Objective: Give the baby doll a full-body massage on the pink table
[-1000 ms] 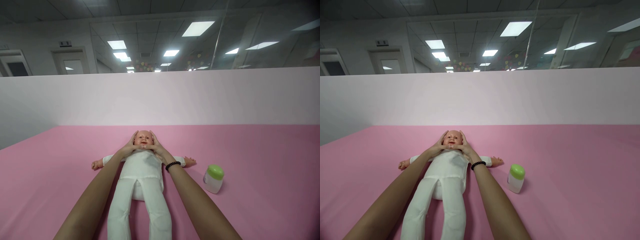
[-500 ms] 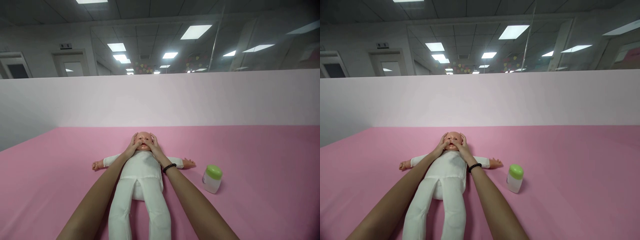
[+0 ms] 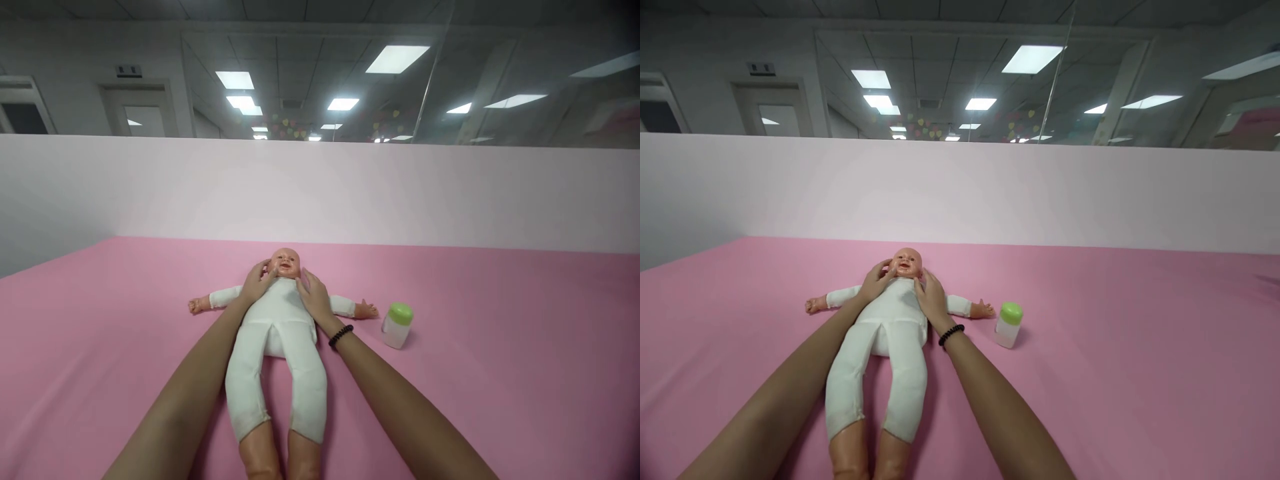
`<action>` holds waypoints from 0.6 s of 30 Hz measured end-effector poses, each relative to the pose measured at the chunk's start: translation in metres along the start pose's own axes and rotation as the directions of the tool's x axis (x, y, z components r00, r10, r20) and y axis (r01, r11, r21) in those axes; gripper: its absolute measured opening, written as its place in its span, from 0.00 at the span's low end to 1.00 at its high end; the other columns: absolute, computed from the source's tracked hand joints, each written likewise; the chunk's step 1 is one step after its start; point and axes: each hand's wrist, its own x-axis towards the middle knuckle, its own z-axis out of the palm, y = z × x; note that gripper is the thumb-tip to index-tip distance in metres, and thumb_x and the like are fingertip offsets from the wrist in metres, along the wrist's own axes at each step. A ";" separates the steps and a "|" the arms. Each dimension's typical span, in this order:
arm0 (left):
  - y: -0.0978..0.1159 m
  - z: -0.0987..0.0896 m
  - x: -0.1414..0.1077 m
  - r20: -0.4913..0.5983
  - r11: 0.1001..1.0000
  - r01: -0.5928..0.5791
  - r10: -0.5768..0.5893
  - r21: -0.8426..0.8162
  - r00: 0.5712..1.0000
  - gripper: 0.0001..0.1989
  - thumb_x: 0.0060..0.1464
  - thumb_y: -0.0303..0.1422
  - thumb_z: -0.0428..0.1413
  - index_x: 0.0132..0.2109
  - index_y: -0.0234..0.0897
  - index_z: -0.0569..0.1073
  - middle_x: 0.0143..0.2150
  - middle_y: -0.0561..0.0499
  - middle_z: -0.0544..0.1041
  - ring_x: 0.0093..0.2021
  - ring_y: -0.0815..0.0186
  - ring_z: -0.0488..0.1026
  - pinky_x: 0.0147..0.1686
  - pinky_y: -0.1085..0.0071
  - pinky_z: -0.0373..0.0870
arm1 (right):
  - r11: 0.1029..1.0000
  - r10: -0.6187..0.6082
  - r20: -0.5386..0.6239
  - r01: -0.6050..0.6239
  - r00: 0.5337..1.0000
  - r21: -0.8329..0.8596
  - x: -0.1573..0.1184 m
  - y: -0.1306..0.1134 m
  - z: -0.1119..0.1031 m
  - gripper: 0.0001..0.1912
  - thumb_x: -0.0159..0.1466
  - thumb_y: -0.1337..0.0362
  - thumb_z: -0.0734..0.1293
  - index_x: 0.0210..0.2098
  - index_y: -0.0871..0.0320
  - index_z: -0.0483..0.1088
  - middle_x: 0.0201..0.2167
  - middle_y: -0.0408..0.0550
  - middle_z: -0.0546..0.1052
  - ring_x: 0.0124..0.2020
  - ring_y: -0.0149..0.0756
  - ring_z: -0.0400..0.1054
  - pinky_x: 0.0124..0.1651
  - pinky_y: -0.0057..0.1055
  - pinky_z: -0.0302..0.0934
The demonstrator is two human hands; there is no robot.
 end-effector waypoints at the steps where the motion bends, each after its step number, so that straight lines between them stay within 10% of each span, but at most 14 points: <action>1: 0.001 -0.002 -0.002 0.005 1.000 0.010 -0.010 0.008 1.000 0.31 0.56 0.51 0.58 0.60 0.37 0.70 0.59 0.38 0.73 0.58 0.51 0.70 0.60 0.53 0.64 | 0.998 -0.023 0.041 0.026 0.999 -0.055 -0.012 -0.002 -0.010 0.25 0.62 0.49 0.68 0.54 0.54 0.73 0.58 0.53 0.73 0.64 0.50 0.61 0.72 0.47 0.45; 8: 0.038 -0.014 0.007 -0.005 0.973 0.204 -0.205 -0.109 0.979 0.34 0.61 0.54 0.48 0.67 0.40 0.60 0.72 0.41 0.57 0.71 0.50 0.53 0.67 0.54 0.53 | 0.799 -0.335 -0.080 0.238 0.939 -0.551 -0.081 -0.046 -0.095 0.14 0.63 0.60 0.64 0.47 0.54 0.74 0.59 0.56 0.68 0.62 0.50 0.60 0.65 0.50 0.53; 11: 0.082 -0.005 0.013 0.046 0.948 0.230 -0.225 -0.221 0.973 0.35 0.61 0.58 0.41 0.69 0.47 0.57 0.73 0.46 0.56 0.71 0.51 0.53 0.65 0.55 0.58 | 0.608 -0.456 -0.260 0.084 0.851 -0.790 -0.082 -0.057 -0.132 0.15 0.62 0.59 0.63 0.46 0.57 0.74 0.57 0.60 0.68 0.61 0.56 0.58 0.62 0.56 0.51; 15: 0.145 0.040 -0.012 0.302 0.738 0.394 -0.264 -0.548 0.916 0.41 0.61 0.61 0.34 0.70 0.37 0.53 0.66 0.36 0.65 0.66 0.47 0.63 0.60 0.49 0.63 | 0.661 -0.071 -0.443 -0.290 0.893 -0.692 -0.072 -0.053 -0.162 0.16 0.59 0.54 0.64 0.40 0.57 0.73 0.45 0.59 0.75 0.48 0.56 0.67 0.48 0.50 0.60; 18: 0.175 0.081 -0.048 0.526 0.524 0.666 -0.413 -0.531 0.744 0.51 0.57 0.64 0.36 0.69 0.22 0.49 0.66 0.24 0.61 0.68 0.43 0.59 0.59 0.51 0.64 | 0.771 0.144 -0.308 -0.302 0.940 -0.561 -0.073 -0.051 -0.158 0.15 0.61 0.51 0.62 0.37 0.55 0.71 0.35 0.50 0.77 0.37 0.45 0.70 0.40 0.38 0.61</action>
